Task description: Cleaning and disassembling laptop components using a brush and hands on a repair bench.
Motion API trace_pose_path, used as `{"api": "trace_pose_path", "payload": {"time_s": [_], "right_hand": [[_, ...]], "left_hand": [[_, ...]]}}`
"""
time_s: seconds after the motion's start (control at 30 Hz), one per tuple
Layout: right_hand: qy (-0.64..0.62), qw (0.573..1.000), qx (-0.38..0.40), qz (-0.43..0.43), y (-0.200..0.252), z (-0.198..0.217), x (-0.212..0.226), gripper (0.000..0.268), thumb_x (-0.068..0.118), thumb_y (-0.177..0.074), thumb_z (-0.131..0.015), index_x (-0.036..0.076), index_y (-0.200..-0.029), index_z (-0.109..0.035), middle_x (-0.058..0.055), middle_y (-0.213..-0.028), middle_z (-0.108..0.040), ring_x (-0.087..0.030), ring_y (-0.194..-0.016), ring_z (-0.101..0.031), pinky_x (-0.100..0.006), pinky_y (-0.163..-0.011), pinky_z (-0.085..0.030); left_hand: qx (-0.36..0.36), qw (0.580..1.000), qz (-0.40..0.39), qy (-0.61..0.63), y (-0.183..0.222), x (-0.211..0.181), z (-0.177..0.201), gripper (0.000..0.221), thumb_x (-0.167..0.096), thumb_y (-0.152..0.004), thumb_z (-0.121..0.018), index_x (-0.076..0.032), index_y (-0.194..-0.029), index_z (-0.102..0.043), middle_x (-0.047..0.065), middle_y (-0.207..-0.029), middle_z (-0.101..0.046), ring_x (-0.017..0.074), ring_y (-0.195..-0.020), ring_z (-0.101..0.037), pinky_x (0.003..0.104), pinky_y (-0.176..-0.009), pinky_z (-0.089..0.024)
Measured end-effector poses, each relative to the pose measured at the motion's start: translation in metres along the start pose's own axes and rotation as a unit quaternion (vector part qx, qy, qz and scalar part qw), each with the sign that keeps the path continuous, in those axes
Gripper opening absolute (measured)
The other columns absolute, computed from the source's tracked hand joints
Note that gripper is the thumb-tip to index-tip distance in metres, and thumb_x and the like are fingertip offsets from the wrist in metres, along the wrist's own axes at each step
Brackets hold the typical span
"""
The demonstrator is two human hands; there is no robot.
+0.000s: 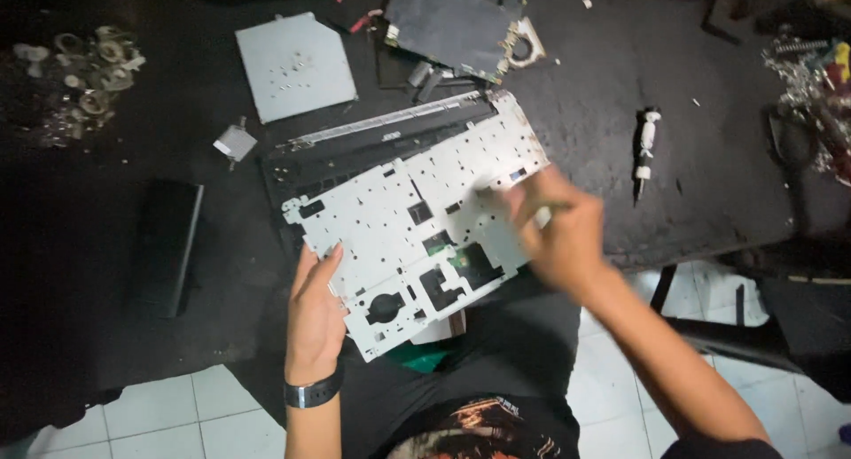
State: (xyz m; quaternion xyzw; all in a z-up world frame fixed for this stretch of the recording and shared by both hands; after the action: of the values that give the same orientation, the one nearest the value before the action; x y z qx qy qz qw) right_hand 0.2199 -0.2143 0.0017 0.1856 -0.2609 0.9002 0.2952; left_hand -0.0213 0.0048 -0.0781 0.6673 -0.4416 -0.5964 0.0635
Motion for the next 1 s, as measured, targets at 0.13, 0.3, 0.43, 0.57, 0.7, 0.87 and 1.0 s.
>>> {"api": "trace_pose_path", "payload": {"time_s": [0.13, 0.3, 0.43, 0.57, 0.7, 0.87, 1.0], "right_hand": [[-0.133, 0.986, 0.104, 0.003, 0.005, -0.023, 0.022, 0.019, 0.021, -0.095, -0.068, 0.011, -0.078, -0.069, -0.006, -0.073, -0.076, -0.029, -0.051, -0.067, -0.035, -0.055, -0.054], [-0.095, 0.993, 0.053, 0.034, -0.007, -0.036, 0.035, 0.016, 0.014, -0.094, -0.071, 0.008, -0.080, -0.067, -0.010, -0.069, -0.072, -0.030, -0.052, -0.065, -0.034, -0.051, -0.052], [-0.195, 0.967, 0.162, 0.031, -0.013, -0.035, 0.083, 0.016, 0.023, -0.092, -0.070, 0.009, -0.086, -0.070, -0.009, -0.063, -0.073, -0.025, -0.048, -0.067, -0.033, -0.050, -0.054], [-0.117, 0.992, 0.041, 0.014, -0.052, -0.049, 0.043, 0.018, 0.017, -0.102, -0.066, 0.001, -0.093, -0.066, -0.016, -0.067, -0.069, -0.033, -0.052, -0.062, -0.038, -0.050, -0.046], [-0.151, 0.979, 0.122, 0.055, -0.034, -0.068, 0.083, 0.015, 0.016, -0.096, -0.070, 0.004, -0.088, -0.068, -0.012, -0.063, -0.071, -0.029, -0.047, -0.064, -0.034, -0.048, -0.050], [-0.110, 0.984, 0.121, 0.066, -0.070, -0.060, 0.081, 0.018, 0.016, -0.101, -0.067, 0.003, -0.089, -0.070, -0.013, -0.064, -0.069, -0.025, -0.047, -0.064, -0.032, -0.046, -0.049], [-0.050, 0.990, 0.127, 0.024, -0.077, -0.064, 0.097, 0.006, 0.002, -0.092, -0.072, -0.002, -0.089, -0.069, -0.015, -0.065, -0.070, -0.031, -0.051, -0.068, -0.039, -0.052, -0.053]], "left_hand": [[0.017, 1.000, 0.008, 0.012, -0.005, -0.003, -0.004, 0.067, -0.025, -0.100, -0.051, -0.015, -0.161, -0.026, 0.028, -0.156, -0.042, 0.0449, -0.143, -0.040, 0.069, -0.111, -0.031], [0.009, 0.998, 0.018, 0.052, 0.001, -0.005, -0.011, 0.070, -0.030, -0.100, -0.056, -0.015, -0.161, -0.026, 0.024, -0.165, -0.026, 0.0466, -0.150, -0.024, 0.069, -0.117, -0.016], [0.010, 0.999, 0.011, 0.043, 0.017, -0.030, -0.030, 0.063, -0.035, -0.103, -0.050, -0.017, -0.160, -0.030, 0.021, -0.165, -0.030, 0.0408, -0.151, -0.025, 0.066, -0.118, -0.019], [0.044, 0.997, 0.038, 0.043, 0.018, -0.027, -0.024, 0.079, -0.050, -0.101, -0.047, -0.017, -0.163, -0.011, 0.021, -0.168, 0.003, 0.0436, -0.152, 0.008, 0.072, -0.114, 0.005], [0.073, 0.995, 0.050, 0.050, 0.021, -0.038, -0.029, 0.089, -0.062, -0.099, -0.040, -0.015, -0.164, -0.002, 0.020, -0.168, 0.015, 0.0428, -0.152, 0.017, 0.073, -0.113, 0.010], [0.081, 0.993, 0.044, 0.070, 0.001, -0.010, -0.010, 0.091, -0.072, -0.096, -0.034, -0.018, -0.164, -0.006, 0.022, -0.168, 0.005, 0.0470, -0.151, 0.004, 0.072, -0.115, 0.002], [0.103, 0.987, 0.044, 0.114, -0.018, 0.012, 0.004, 0.105, -0.087, -0.087, -0.017, -0.016, -0.165, -0.009, 0.020, -0.170, -0.002, 0.0430, -0.154, -0.004, 0.062, -0.121, -0.004]]}}
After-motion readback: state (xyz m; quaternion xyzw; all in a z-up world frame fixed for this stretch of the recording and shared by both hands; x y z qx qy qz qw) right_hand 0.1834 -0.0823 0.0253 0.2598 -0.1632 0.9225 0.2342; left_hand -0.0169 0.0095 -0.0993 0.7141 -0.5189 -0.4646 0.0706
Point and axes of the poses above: each hand's wrist, its own y-axis away from the middle knuckle, its own z-axis out of the back of the hand, x = y × z, the point moved 1 cm from there along -y, towards the middle knuckle
